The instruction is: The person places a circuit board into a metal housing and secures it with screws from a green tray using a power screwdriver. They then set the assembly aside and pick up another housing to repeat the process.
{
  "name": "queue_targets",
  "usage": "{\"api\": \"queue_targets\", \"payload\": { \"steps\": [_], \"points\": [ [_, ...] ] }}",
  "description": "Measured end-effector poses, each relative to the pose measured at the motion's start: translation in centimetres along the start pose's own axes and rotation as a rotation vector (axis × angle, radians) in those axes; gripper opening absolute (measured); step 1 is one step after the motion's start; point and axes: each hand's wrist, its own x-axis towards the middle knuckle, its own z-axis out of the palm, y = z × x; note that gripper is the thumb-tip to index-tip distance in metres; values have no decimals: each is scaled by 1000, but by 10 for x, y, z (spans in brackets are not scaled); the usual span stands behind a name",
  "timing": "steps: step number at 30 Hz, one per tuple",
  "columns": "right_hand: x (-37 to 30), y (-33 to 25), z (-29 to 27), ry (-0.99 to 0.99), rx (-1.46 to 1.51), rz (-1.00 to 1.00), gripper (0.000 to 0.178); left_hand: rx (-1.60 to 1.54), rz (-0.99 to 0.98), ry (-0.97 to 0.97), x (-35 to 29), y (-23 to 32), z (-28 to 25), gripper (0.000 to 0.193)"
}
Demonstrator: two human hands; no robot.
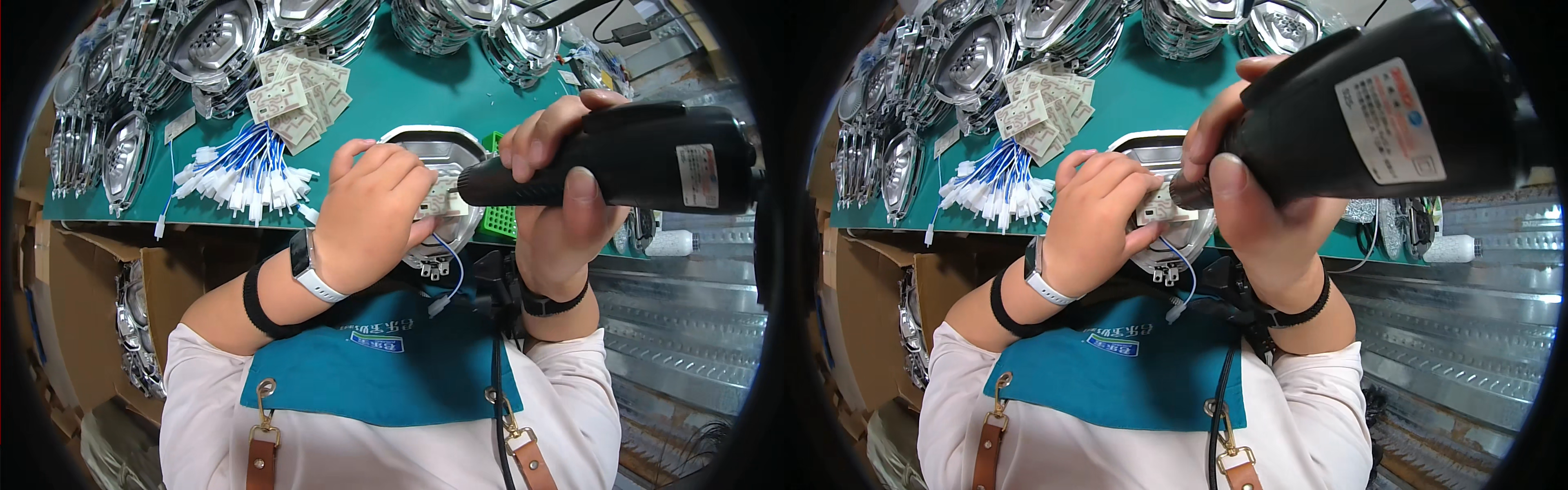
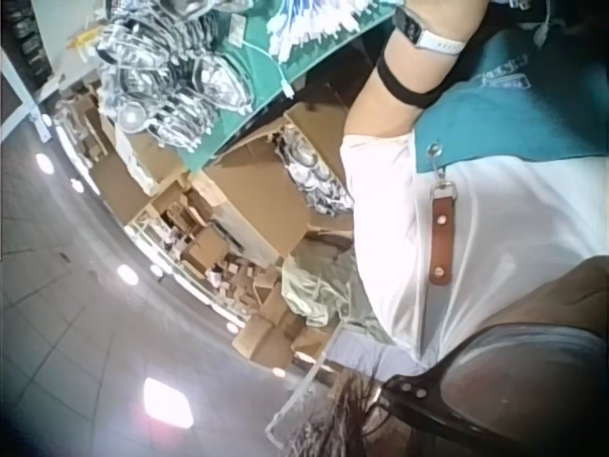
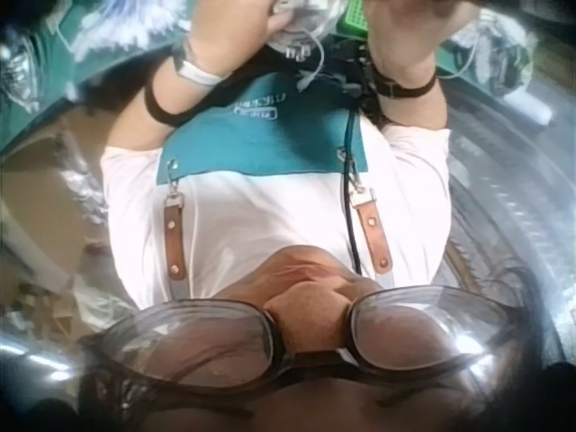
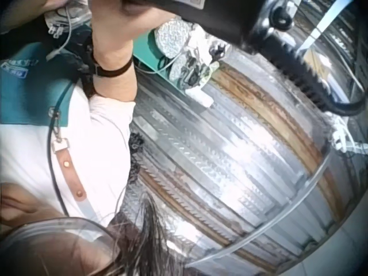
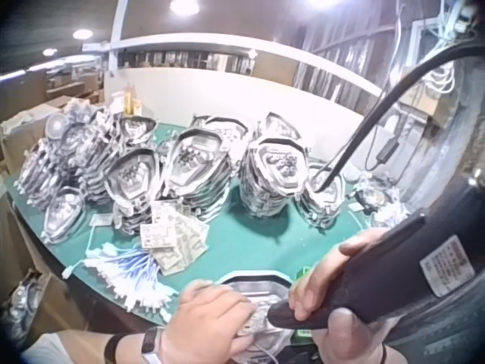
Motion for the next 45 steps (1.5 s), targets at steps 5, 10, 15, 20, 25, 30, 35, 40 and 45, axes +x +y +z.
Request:
{"api": "queue_targets", "payload": {
  "steps": [5, 10, 15, 20, 25, 30, 35, 40, 45],
  "points": [
    [8, -50, -32, 166, 369, -144, 46, 1, 29, -41, 7, 5, -6, 41],
    [23, -13, -85, 611, 84, -55, 34, -5, -8, -35, 4, -1, -4, 39],
    [25, 29, -123, 565, -6, 34, 32, -24, -3, -42, 7, -3, -3, 38],
    [28, 51, -137, 557, -68, 91, 30, -23, 14, -63, 9, -4, -4, 41],
    [27, 59, -134, 523, -61, 110, 27, -21, 10, -79, 11, -4, -4, 42],
    [28, 62, -132, 446, -89, 135, 29, -21, 6, -81, 11, -6, -4, 42],
    [28, 60, -129, 417, -53, 109, 29, -30, -3, -86, 11, -7, -4, 42],
    [27, 58, -127, 330, 10, 103, 33, -27, -4, -103, 11, -6, -5, 42],
    [30, 61, -128, 280, 12, 103, 34, -31, -7, -102, 11, -7, -4, 43]
  ]
}}
